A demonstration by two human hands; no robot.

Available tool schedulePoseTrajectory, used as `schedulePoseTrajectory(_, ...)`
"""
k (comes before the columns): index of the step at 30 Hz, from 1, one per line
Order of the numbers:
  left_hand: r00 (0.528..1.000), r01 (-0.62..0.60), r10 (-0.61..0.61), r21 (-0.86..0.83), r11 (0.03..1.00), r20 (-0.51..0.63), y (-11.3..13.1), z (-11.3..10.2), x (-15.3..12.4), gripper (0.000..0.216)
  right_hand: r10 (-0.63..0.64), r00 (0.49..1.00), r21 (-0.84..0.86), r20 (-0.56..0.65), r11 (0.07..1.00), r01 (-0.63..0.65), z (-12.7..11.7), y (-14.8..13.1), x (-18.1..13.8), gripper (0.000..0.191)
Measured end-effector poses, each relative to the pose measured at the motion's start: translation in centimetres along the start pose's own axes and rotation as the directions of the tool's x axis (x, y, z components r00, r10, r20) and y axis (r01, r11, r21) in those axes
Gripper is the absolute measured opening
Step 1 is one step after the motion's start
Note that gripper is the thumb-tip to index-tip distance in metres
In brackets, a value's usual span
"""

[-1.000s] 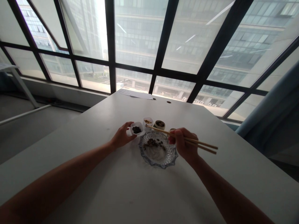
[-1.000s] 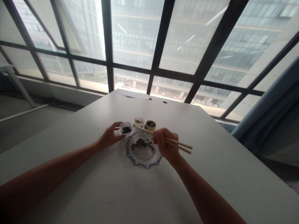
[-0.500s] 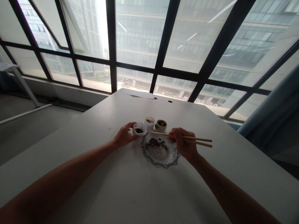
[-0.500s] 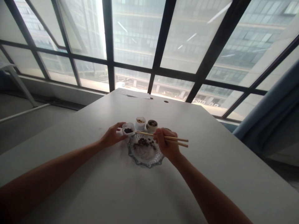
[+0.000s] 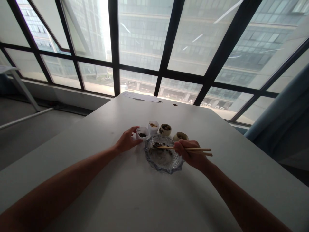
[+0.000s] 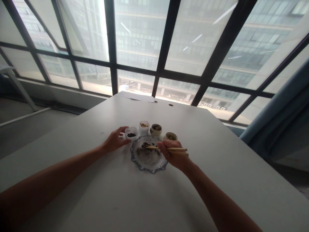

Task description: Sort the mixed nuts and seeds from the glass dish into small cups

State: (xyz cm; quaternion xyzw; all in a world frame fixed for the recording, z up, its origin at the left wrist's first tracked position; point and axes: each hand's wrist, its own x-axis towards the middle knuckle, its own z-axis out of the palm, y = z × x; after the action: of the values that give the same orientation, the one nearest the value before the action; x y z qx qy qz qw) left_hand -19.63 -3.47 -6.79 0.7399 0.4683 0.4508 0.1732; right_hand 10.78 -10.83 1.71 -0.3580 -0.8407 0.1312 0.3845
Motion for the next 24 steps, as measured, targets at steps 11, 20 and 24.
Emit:
schedulePoseTrajectory(11,0.998,0.062,-0.063,0.072,0.995,0.015,-1.1,0.3,0.1,0.074,0.51,0.813,0.464,-0.281,0.814,-0.35,0.9,1.7,-0.3,0.06)
schedulePoseTrajectory(20,0.999,-0.042,0.047,0.178,0.983,-0.024,1.8,-0.6,1.3,0.072,0.22,0.878,0.159,-0.425,0.973,-0.167,-1.7,1.8,-2.4,0.051)
schedulePoseTrajectory(24,0.979,-0.177,0.141,0.269,0.947,0.149,5.5,2.3,5.2,0.074,-0.155,0.954,-0.204,-0.256,0.973,0.103,-3.1,1.3,-3.1,0.039)
